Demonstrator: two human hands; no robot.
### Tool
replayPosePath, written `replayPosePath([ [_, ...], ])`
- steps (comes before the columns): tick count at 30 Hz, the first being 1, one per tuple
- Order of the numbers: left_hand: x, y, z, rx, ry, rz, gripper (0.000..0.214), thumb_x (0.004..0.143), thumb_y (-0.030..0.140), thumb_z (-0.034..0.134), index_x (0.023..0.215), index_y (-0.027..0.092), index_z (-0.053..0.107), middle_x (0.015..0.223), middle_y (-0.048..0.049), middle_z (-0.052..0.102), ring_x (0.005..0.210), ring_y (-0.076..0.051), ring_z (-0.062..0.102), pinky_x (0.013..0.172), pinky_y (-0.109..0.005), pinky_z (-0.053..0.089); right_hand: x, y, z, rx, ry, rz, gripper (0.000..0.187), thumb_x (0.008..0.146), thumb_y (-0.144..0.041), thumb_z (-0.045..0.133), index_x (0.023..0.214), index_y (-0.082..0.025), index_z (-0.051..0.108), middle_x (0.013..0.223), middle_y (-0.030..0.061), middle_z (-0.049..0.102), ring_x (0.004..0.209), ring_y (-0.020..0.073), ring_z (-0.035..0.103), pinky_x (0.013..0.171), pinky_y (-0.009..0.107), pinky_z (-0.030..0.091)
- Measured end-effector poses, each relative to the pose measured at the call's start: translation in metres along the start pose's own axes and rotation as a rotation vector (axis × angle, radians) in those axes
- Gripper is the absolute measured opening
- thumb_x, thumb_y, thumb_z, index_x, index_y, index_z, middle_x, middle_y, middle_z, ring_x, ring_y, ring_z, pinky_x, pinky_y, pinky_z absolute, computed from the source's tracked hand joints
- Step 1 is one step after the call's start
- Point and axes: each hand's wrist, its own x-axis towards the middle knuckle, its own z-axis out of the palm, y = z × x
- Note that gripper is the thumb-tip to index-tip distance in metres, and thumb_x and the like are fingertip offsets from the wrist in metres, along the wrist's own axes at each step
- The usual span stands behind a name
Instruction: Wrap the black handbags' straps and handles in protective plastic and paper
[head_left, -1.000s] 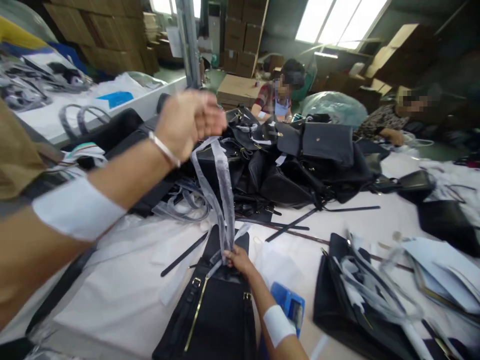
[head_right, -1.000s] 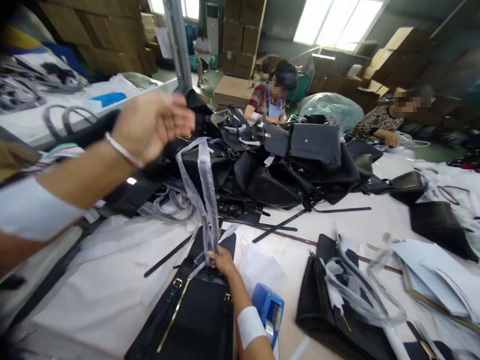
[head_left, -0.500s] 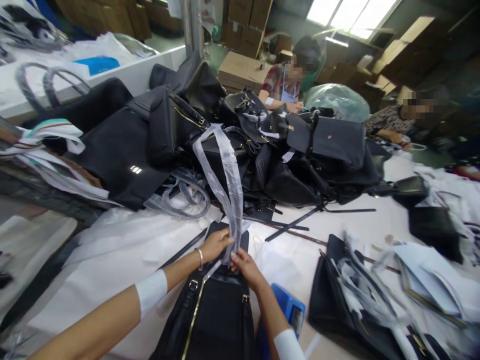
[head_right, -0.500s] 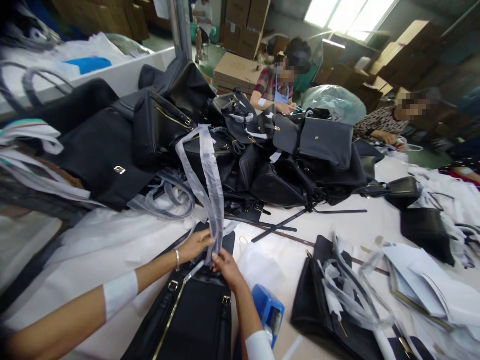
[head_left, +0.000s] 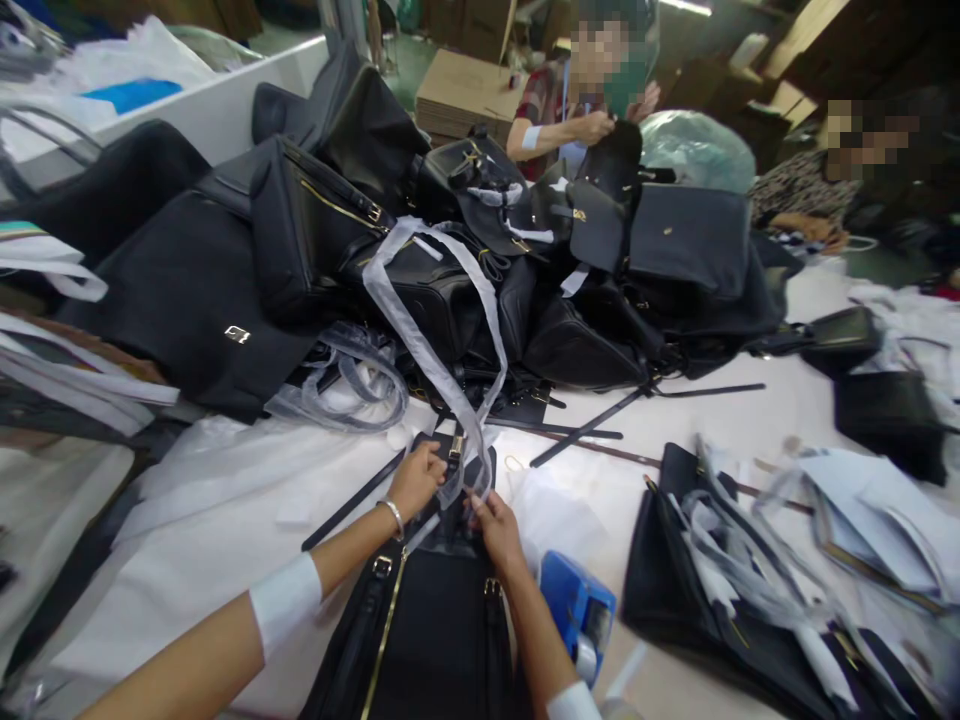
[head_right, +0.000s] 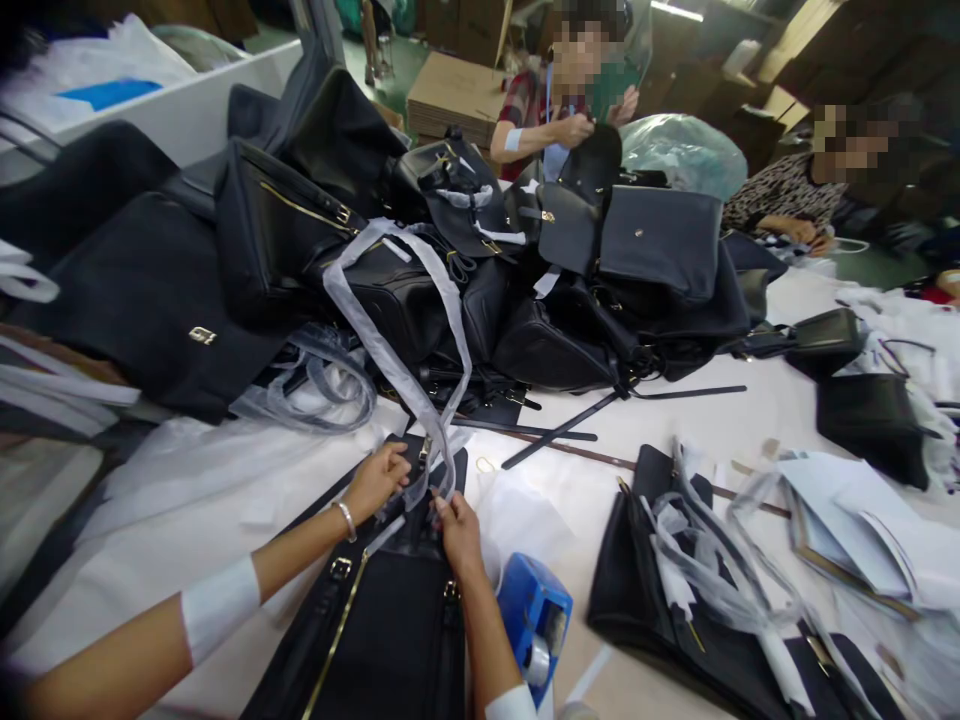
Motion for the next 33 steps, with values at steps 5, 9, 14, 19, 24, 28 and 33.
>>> replayPosePath([
  [5,-0.008,-0.008,0.008,0.095,-0.013,0.091,0.023,0.083,0.022,0.052,0.105,0.019,0.058,0.099,-0.0046,0.065,0.069,-0.013,0.062,0.071,-0.027,0.049,0.005,0.001,-0.005,-0.063,0.032,-0.005,0.029,0.082,-0.044,0.051,0.087,-0.02,0.066,0.077,0.0015,0.064,0.07,0.0174,0.056,0.062,0.026,0.043],
  [9,-0.013,-0.01,0.014,0.164,-0.05,0.119,0.019,0.086,0.026,0.049,0.099,0.019,0.06,0.093,-0.0043,0.067,0.061,-0.013,0.06,0.074,-0.029,0.048,0.001,0.002,-0.002,-0.125,0.095,0.002,0.017,0.077,-0.037,0.057,0.075,-0.021,0.061,0.068,-0.0012,0.057,0.068,0.0169,0.051,0.066,0.027,0.04],
  [14,-0.009,-0.009,0.024,0.205,-0.142,0.12,0.028,0.083,0.018,0.049,0.108,0.018,0.061,0.097,-0.0062,0.069,0.058,-0.013,0.059,0.074,-0.027,0.047,-0.002,-0.002,-0.004,-0.085,0.077,0.036,0.019,0.079,-0.033,0.054,0.093,-0.02,0.059,0.07,-0.0016,0.061,0.061,0.0157,0.054,0.059,0.025,0.041],
  [19,-0.003,-0.005,0.026,0.175,-0.227,0.083,0.029,0.088,0.026,0.042,0.108,0.017,0.061,0.082,-0.0032,0.07,0.052,-0.013,0.059,0.061,-0.024,0.046,-0.011,-0.01,-0.009,-0.095,-0.021,0.01,0.01,0.081,-0.03,0.052,0.084,-0.022,0.054,0.061,-0.0047,0.054,0.054,0.0145,0.051,0.053,0.024,0.039],
  [24,-0.007,-0.015,0.025,0.135,-0.334,0.036,0.026,0.084,0.032,0.047,0.094,0.017,0.067,0.065,0.0011,0.066,0.046,-0.012,0.057,0.049,-0.021,0.039,-0.018,-0.012,-0.005,-0.309,0.019,-0.054,0.004,0.08,-0.023,0.053,0.083,-0.022,0.052,0.069,-0.0016,0.058,0.065,0.0179,0.057,0.06,0.026,0.039],
  [28,-0.011,-0.028,0.031,0.109,-0.362,0.007,0.025,0.082,0.032,0.048,0.091,0.018,0.067,0.066,0.0021,0.066,0.046,-0.011,0.056,0.05,-0.021,0.039,-0.016,-0.013,-0.008,-0.249,0.037,-0.085,0.03,0.081,-0.02,0.051,0.111,-0.023,0.05,0.079,-0.0006,0.062,0.072,0.0184,0.06,0.067,0.028,0.043],
  [33,-0.015,-0.04,0.04,0.115,-0.34,-0.062,0.026,0.082,0.032,0.048,0.066,0.016,0.061,0.043,0.0058,0.048,0.039,-0.012,0.052,0.045,-0.021,0.035,-0.015,-0.013,-0.015,-0.181,0.028,-0.05,0.034,0.084,-0.028,0.05,0.117,-0.019,0.048,0.079,0.0004,0.06,0.067,0.0172,0.059,0.065,0.028,0.045],
])
